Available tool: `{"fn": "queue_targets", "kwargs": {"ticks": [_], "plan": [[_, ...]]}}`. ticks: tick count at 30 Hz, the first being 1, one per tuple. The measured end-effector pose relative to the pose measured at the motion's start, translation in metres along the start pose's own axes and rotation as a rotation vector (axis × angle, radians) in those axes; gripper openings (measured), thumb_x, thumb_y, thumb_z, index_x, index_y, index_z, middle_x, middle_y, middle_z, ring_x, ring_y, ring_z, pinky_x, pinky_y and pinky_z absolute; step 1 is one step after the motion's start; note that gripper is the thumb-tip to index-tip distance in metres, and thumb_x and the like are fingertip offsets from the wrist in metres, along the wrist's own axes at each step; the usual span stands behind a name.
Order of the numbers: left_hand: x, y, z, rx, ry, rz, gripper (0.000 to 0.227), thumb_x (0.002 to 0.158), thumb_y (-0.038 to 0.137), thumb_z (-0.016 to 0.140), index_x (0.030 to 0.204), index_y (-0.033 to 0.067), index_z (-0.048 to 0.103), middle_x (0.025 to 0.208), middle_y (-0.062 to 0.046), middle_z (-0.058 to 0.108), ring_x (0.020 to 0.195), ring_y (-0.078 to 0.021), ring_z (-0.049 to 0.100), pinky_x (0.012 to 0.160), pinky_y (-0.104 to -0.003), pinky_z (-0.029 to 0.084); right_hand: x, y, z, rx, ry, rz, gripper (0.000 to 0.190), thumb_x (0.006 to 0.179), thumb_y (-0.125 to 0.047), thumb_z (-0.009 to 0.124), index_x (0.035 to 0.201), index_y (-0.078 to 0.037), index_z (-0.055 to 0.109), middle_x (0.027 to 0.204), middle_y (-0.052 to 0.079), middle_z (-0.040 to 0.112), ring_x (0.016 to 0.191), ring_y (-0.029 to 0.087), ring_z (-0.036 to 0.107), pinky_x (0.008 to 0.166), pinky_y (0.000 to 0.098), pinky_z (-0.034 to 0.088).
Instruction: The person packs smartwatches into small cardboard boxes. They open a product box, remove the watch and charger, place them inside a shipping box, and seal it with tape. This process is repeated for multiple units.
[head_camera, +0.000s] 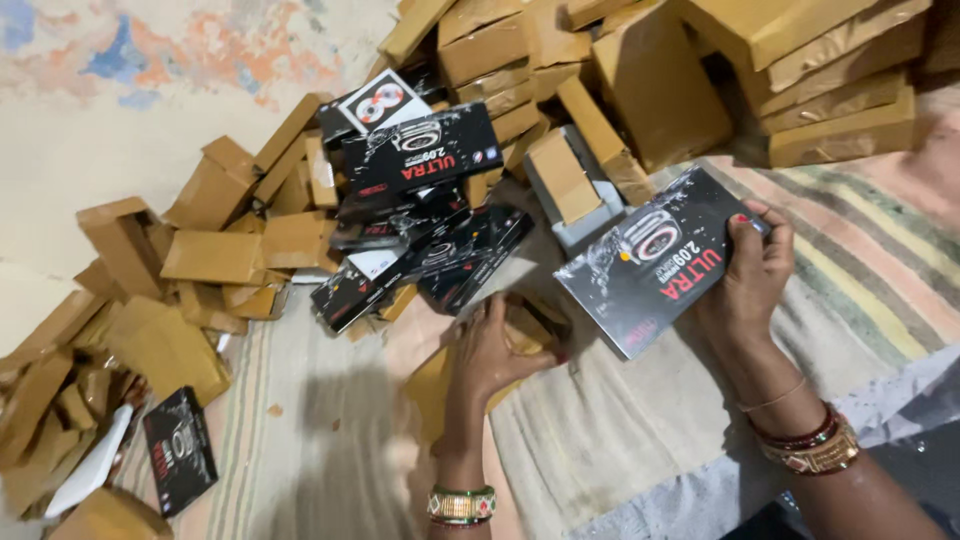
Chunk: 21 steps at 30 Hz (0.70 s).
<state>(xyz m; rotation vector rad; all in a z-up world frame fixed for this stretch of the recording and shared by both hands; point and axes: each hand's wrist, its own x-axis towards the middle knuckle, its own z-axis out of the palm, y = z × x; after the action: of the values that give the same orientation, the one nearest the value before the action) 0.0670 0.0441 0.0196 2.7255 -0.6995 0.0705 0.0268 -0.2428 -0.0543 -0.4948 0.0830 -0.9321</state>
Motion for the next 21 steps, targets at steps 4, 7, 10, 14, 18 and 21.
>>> {"fn": "queue_targets", "kwargs": {"ticks": [4, 7, 10, 14, 18, 21], "plan": [[-0.006, -0.001, 0.016, 0.201, 0.050, 0.016, 0.112, 0.056, 0.073, 0.086, 0.138, 0.0039, 0.053, 0.144, -0.029, 0.048, 0.139, -0.0393, 0.042, 0.115, -0.056, 0.027, -0.001, 0.009, -0.014, -0.020, -0.007, -0.050, 0.023, 0.108, 0.000, 0.051, 0.130, -0.006, 0.051, 0.100, 0.004, 0.058, 0.084, 0.009, 0.058, 0.077, 0.0240, 0.054], [-0.009, 0.012, 0.010, 0.146, -0.031, -0.032, 0.099, 0.059, 0.073, 0.085, 0.126, 0.0028, 0.063, 0.142, -0.033, 0.048, 0.136, -0.0430, 0.044, 0.111, -0.052, 0.035, -0.004, 0.008, -0.014, -0.115, -0.048, -0.096, 0.028, 0.108, 0.000, 0.051, 0.134, -0.010, 0.048, 0.094, 0.003, 0.054, 0.078, 0.008, 0.052, 0.070, 0.0225, 0.048], [-0.013, 0.026, 0.002, 0.009, 0.029, -0.021, 0.074, 0.071, 0.062, 0.079, 0.111, 0.0006, 0.071, 0.130, -0.033, 0.057, 0.122, -0.0460, 0.054, 0.103, -0.054, 0.042, -0.009, 0.007, -0.012, -0.227, -0.049, -0.169, 0.032, 0.108, 0.002, 0.053, 0.137, -0.010, 0.047, 0.105, 0.004, 0.056, 0.086, 0.008, 0.053, 0.076, 0.0230, 0.049], [-0.011, 0.037, -0.003, -0.165, 0.047, -0.023, 0.040, 0.083, 0.039, 0.066, 0.096, 0.0021, 0.075, 0.101, -0.026, 0.073, 0.102, -0.0423, 0.068, 0.092, -0.051, 0.053, -0.009, 0.006, -0.011, -0.247, -0.051, -0.214, 0.033, 0.108, 0.007, 0.055, 0.135, -0.007, 0.045, 0.123, 0.005, 0.051, 0.102, 0.009, 0.055, 0.085, 0.0227, 0.053], [-0.008, 0.039, 0.002, -0.053, 0.101, -0.039, 0.034, 0.084, 0.028, 0.067, 0.092, -0.0045, 0.071, 0.101, -0.030, 0.068, 0.091, -0.0460, 0.068, 0.081, -0.052, 0.056, -0.011, 0.004, -0.009, -0.142, -0.104, -0.145, 0.039, 0.106, 0.008, 0.053, 0.140, -0.008, 0.043, 0.121, 0.009, 0.050, 0.099, 0.011, 0.053, 0.088, 0.0240, 0.054], [-0.010, 0.039, 0.002, -0.052, 0.142, 0.009, 0.029, 0.086, 0.024, 0.064, 0.094, -0.0038, 0.071, 0.103, -0.029, 0.069, 0.091, -0.0448, 0.069, 0.083, -0.052, 0.057, -0.015, 0.000, -0.003, -0.125, -0.127, -0.125, 0.042, 0.104, 0.007, 0.052, 0.141, -0.009, 0.039, 0.123, 0.008, 0.051, 0.104, 0.011, 0.056, 0.089, 0.0264, 0.057]]}}
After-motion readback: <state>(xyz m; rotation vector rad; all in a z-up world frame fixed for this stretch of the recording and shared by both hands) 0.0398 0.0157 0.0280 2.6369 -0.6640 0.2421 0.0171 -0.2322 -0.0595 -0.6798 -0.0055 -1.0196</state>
